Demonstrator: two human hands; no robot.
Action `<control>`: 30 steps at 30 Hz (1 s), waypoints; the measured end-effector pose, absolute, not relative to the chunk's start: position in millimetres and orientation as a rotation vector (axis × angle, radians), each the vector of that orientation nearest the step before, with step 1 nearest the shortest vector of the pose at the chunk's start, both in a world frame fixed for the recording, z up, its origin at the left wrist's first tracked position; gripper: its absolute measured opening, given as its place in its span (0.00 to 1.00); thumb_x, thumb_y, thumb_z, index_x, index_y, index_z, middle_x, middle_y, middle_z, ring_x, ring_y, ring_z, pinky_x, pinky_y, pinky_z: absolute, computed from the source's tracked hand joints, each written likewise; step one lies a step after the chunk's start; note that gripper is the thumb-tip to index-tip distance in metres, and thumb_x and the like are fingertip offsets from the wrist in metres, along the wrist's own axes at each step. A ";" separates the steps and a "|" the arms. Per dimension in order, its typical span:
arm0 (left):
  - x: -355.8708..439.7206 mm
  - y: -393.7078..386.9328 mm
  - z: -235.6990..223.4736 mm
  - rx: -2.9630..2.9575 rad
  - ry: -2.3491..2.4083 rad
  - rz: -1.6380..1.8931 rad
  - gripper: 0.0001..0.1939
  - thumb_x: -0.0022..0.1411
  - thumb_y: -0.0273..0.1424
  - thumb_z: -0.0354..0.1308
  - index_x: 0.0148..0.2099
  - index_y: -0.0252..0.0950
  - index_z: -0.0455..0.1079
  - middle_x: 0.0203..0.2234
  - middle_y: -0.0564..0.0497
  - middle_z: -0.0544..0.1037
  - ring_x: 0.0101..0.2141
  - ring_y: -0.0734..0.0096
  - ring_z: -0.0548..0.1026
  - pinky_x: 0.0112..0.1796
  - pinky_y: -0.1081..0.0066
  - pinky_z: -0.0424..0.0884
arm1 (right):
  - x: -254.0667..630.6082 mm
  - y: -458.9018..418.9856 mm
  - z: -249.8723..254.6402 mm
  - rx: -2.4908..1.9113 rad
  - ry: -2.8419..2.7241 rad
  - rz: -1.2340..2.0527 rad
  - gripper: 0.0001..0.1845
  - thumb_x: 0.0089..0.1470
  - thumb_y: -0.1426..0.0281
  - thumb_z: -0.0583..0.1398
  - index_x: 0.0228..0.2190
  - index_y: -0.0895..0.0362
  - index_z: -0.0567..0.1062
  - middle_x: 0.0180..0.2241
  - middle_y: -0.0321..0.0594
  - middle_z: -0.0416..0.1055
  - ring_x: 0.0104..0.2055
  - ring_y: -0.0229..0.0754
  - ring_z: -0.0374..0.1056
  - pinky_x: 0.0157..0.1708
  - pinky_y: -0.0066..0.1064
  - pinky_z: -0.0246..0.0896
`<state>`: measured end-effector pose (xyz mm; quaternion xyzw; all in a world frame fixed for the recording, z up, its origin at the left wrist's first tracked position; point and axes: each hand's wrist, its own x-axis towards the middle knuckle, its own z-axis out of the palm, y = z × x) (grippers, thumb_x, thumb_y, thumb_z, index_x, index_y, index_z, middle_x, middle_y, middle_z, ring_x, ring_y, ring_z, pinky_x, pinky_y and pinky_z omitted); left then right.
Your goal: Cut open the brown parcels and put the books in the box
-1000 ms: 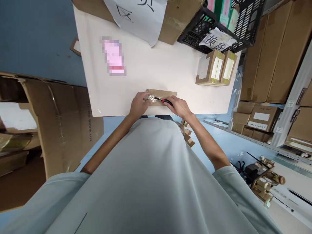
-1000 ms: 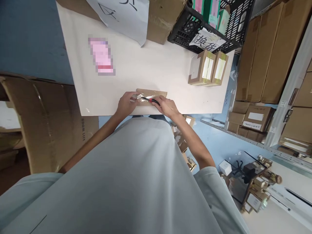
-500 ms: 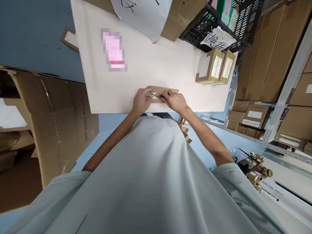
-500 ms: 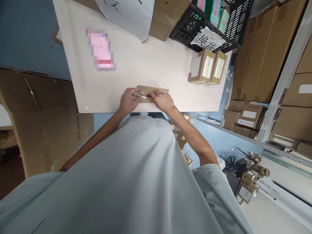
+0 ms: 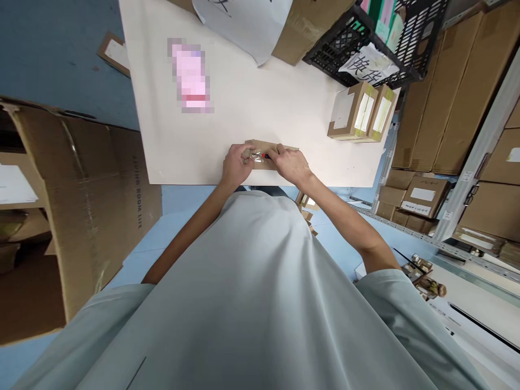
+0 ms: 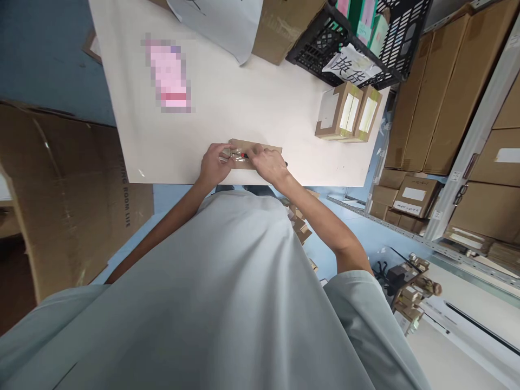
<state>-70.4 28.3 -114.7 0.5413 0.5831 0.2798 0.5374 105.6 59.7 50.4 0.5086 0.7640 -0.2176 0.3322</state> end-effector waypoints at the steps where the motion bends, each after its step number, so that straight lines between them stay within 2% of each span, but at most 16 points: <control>1: -69.7 28.3 -115.0 1.285 1.393 0.670 0.21 0.66 0.28 0.62 0.60 0.44 0.81 0.60 0.47 0.80 0.44 0.63 0.82 0.47 0.64 0.82 | 103.9 61.3 51.6 1.337 1.979 -0.560 0.27 0.82 0.69 0.43 0.68 0.63 0.74 0.63 0.67 0.75 0.55 0.61 0.79 0.51 0.46 0.72; 5: -68.2 28.0 -114.4 1.275 1.411 0.663 0.21 0.67 0.28 0.63 0.60 0.44 0.81 0.60 0.47 0.81 0.44 0.63 0.82 0.48 0.63 0.82 | 99.0 65.5 54.0 1.353 1.969 -0.534 0.26 0.81 0.74 0.45 0.64 0.62 0.77 0.60 0.65 0.78 0.56 0.60 0.80 0.53 0.46 0.73; 9: -69.6 27.8 -111.2 1.265 1.427 0.638 0.20 0.69 0.29 0.62 0.61 0.44 0.81 0.61 0.47 0.80 0.46 0.62 0.82 0.49 0.62 0.81 | 98.5 66.1 50.2 1.350 2.014 -0.518 0.29 0.78 0.76 0.43 0.61 0.63 0.80 0.57 0.66 0.80 0.55 0.61 0.81 0.50 0.46 0.76; 13: -73.1 27.7 -107.0 1.265 1.431 0.641 0.19 0.69 0.32 0.62 0.61 0.44 0.81 0.61 0.47 0.81 0.45 0.62 0.82 0.47 0.64 0.81 | 112.9 62.9 44.9 1.370 1.988 -0.520 0.30 0.75 0.80 0.44 0.59 0.65 0.82 0.57 0.67 0.79 0.55 0.61 0.81 0.48 0.46 0.73; 16: -74.2 27.6 -103.9 1.269 1.443 0.642 0.19 0.69 0.32 0.63 0.60 0.44 0.81 0.61 0.47 0.81 0.45 0.62 0.83 0.47 0.64 0.82 | 141.6 57.2 47.6 1.421 1.895 -0.519 0.27 0.77 0.78 0.46 0.57 0.66 0.83 0.56 0.69 0.79 0.54 0.63 0.81 0.47 0.46 0.71; 20: -70.9 27.5 -99.0 1.280 1.501 0.612 0.20 0.67 0.28 0.62 0.59 0.44 0.82 0.61 0.46 0.81 0.45 0.62 0.84 0.47 0.63 0.82 | 189.7 48.1 59.0 1.444 1.857 -0.525 0.23 0.80 0.74 0.50 0.60 0.61 0.82 0.58 0.65 0.78 0.54 0.60 0.82 0.49 0.43 0.69; 25: -65.8 26.6 -92.6 1.252 1.583 0.595 0.23 0.63 0.26 0.61 0.58 0.44 0.82 0.60 0.48 0.83 0.45 0.62 0.83 0.47 0.63 0.82 | 230.0 42.4 56.3 1.418 1.819 -0.502 0.25 0.81 0.72 0.47 0.63 0.60 0.79 0.61 0.63 0.75 0.57 0.58 0.81 0.49 0.41 0.67; 30: -61.7 23.4 -83.5 1.265 1.654 0.598 0.22 0.64 0.27 0.60 0.59 0.43 0.81 0.59 0.47 0.84 0.44 0.62 0.83 0.48 0.62 0.82 | 252.9 34.6 44.2 1.408 1.908 -0.576 0.25 0.83 0.69 0.45 0.65 0.57 0.77 0.62 0.60 0.75 0.56 0.56 0.80 0.46 0.38 0.65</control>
